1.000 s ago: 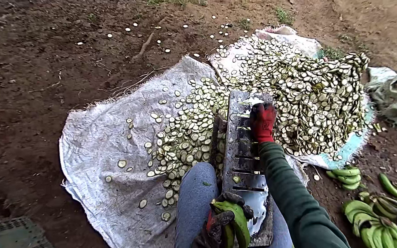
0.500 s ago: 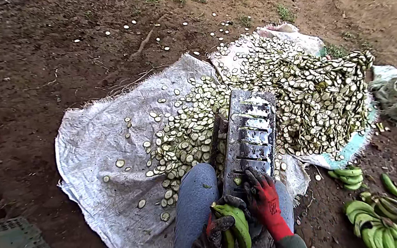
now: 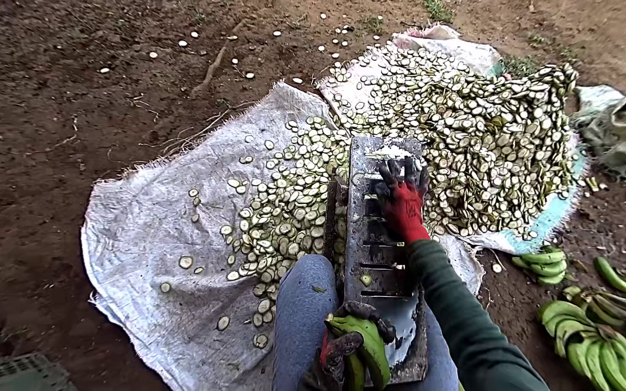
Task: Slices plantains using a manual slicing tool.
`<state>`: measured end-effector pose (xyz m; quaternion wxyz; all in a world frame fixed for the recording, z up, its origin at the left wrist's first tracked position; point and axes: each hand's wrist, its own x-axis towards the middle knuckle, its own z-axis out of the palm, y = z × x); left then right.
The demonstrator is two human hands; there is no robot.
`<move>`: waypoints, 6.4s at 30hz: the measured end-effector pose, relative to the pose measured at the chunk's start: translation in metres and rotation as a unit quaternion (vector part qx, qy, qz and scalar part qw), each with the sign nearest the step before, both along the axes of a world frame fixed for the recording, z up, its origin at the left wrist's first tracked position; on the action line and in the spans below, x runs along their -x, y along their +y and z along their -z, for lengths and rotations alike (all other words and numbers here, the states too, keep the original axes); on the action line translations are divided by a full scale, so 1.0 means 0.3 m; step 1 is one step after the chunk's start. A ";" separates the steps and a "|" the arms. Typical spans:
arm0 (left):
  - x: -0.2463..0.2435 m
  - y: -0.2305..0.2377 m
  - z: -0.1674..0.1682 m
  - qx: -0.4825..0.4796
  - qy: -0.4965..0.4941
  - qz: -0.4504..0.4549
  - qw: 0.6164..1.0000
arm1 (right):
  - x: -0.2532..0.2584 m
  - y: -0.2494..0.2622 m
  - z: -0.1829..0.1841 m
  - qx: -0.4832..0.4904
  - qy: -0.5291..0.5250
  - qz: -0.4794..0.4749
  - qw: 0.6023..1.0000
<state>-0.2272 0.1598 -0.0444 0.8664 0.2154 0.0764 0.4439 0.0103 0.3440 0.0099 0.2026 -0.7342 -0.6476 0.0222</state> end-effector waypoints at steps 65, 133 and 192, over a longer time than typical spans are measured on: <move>-0.037 0.126 -0.183 -0.257 0.404 -0.243 0.844 | 0.227 -0.843 -0.038 -0.220 0.370 0.099 0.897; -0.249 0.401 -0.283 -0.255 0.525 -0.301 0.754 | 0.161 -0.301 -0.052 -0.103 0.123 0.025 0.987; -0.106 -0.025 -0.006 -0.157 0.444 -0.349 0.810 | 0.048 -0.065 0.026 -0.188 0.026 -0.077 0.979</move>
